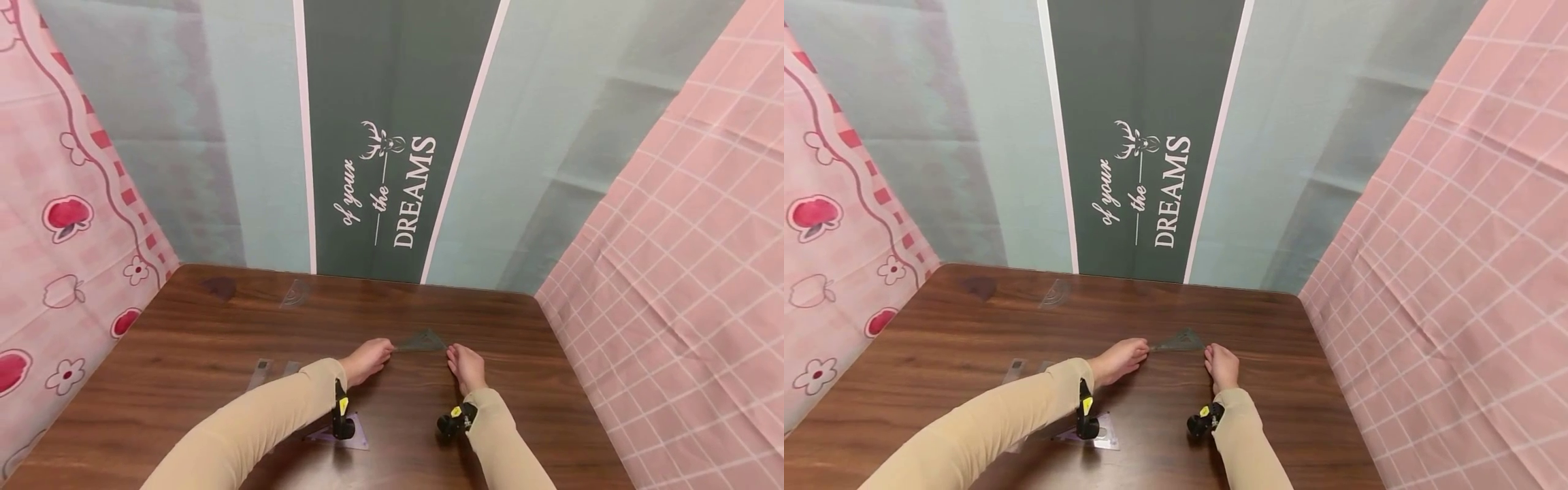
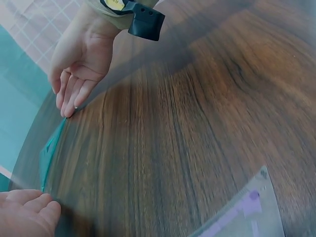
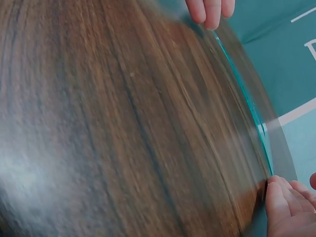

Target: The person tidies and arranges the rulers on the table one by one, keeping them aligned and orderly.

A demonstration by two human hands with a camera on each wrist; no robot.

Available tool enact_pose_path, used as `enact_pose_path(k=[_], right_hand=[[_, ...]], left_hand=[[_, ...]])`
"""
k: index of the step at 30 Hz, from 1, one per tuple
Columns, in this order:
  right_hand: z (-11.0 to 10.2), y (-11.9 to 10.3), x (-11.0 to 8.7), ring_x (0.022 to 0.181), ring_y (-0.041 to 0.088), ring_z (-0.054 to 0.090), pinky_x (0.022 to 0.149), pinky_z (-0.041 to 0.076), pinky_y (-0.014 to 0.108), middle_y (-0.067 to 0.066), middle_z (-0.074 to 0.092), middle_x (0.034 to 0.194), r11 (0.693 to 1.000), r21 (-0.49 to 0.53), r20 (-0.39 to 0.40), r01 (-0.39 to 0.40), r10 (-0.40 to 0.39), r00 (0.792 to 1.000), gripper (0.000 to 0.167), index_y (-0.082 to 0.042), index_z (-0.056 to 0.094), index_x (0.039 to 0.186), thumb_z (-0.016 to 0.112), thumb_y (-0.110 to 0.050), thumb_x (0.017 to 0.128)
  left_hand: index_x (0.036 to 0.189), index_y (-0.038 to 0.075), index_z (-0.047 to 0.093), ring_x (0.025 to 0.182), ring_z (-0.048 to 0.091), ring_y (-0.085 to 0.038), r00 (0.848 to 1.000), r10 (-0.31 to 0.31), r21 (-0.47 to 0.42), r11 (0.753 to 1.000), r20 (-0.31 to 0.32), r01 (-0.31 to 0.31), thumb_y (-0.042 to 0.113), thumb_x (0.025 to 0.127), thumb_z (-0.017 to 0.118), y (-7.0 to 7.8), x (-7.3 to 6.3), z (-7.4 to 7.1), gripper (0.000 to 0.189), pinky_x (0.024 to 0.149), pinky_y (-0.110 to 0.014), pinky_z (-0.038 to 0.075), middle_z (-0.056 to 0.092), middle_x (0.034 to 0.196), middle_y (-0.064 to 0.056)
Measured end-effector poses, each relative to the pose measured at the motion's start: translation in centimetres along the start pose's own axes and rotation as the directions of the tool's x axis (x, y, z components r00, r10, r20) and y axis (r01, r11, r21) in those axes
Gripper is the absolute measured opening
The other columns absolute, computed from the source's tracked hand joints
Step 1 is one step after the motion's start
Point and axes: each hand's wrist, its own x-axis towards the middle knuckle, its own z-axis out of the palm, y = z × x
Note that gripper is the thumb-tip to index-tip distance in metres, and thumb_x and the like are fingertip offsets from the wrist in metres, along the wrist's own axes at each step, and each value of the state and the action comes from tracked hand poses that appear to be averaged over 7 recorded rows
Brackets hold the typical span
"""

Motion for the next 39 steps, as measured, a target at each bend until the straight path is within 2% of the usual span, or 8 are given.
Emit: enact_pose_path(k=[5, 13, 20, 25, 39], right_hand=[[0.5, 0.1, -0.4, 0.124, 0.036, 0.042, 0.098, 0.042, 0.038, 0.034, 0.039, 0.135, 1.000, -0.013, 0.015, -0.001, 0.002, 1.000, 0.046, 0.017, 0.032, 0.135, 0.035, -0.012, 0.100], [1.5, 0.0, -1.1, 0.126, 0.039, 0.039, 0.103, 0.035, 0.044, 0.036, 0.036, 0.136, 1.000, 0.018, 0.055, -0.007, 0.006, 0.998, 0.047, 0.018, 0.029, 0.136, 0.034, -0.011, 0.100], [2.5, -0.1, -1.8, 0.127, 0.041, 0.037, 0.104, 0.033, 0.046, 0.037, 0.034, 0.136, 1.000, 0.025, 0.076, -0.006, 0.004, 0.997, 0.046, 0.020, 0.027, 0.135, 0.032, -0.010, 0.100], [3.0, -0.2, -2.1, 0.126, 0.041, 0.038, 0.104, 0.033, 0.046, 0.037, 0.034, 0.136, 1.000, 0.030, 0.083, 0.002, -0.004, 0.997, 0.045, 0.020, 0.029, 0.134, 0.033, -0.009, 0.100], [3.7, -0.5, -2.1, 0.126, 0.040, 0.038, 0.102, 0.036, 0.043, 0.037, 0.035, 0.136, 1.000, 0.020, 0.111, -0.003, 0.001, 0.994, 0.045, 0.020, 0.030, 0.134, 0.033, -0.009, 0.100]], left_hand=[[0.115, -0.013, 0.039, 0.131, 0.027, -0.045, 1.000, -0.002, 0.010, 1.000, -0.002, 0.002, 0.011, 0.088, 0.041, 0.5, -0.5, -0.6, 0.036, 0.107, -0.055, 0.022, 0.030, 0.140, -0.035], [0.128, -0.016, 0.032, 0.132, 0.024, -0.045, 1.000, 0.010, 0.017, 1.000, -0.003, -0.010, 0.013, 0.090, 0.040, 0.6, -0.9, -1.5, 0.048, 0.108, -0.054, 0.021, 0.026, 0.142, -0.035], [0.138, -0.017, 0.018, 0.131, 0.026, -0.045, 1.000, 0.026, 0.029, 0.999, -0.011, -0.026, 0.013, 0.091, 0.041, 0.5, -1.3, -2.6, 0.060, 0.108, -0.054, 0.021, 0.026, 0.141, -0.035], [0.139, -0.017, 0.018, 0.132, 0.025, -0.043, 1.000, 0.029, 0.054, 0.998, -0.001, -0.028, 0.013, 0.094, 0.037, 0.9, -1.7, -3.3, 0.058, 0.108, -0.053, 0.021, 0.025, 0.143, -0.033], [0.139, -0.017, 0.019, 0.132, 0.025, -0.043, 1.000, 0.023, 0.082, 0.996, -0.007, -0.023, 0.013, 0.094, 0.038, 1.7, -2.5, -4.0, 0.058, 0.108, -0.053, 0.021, 0.025, 0.142, -0.034]])
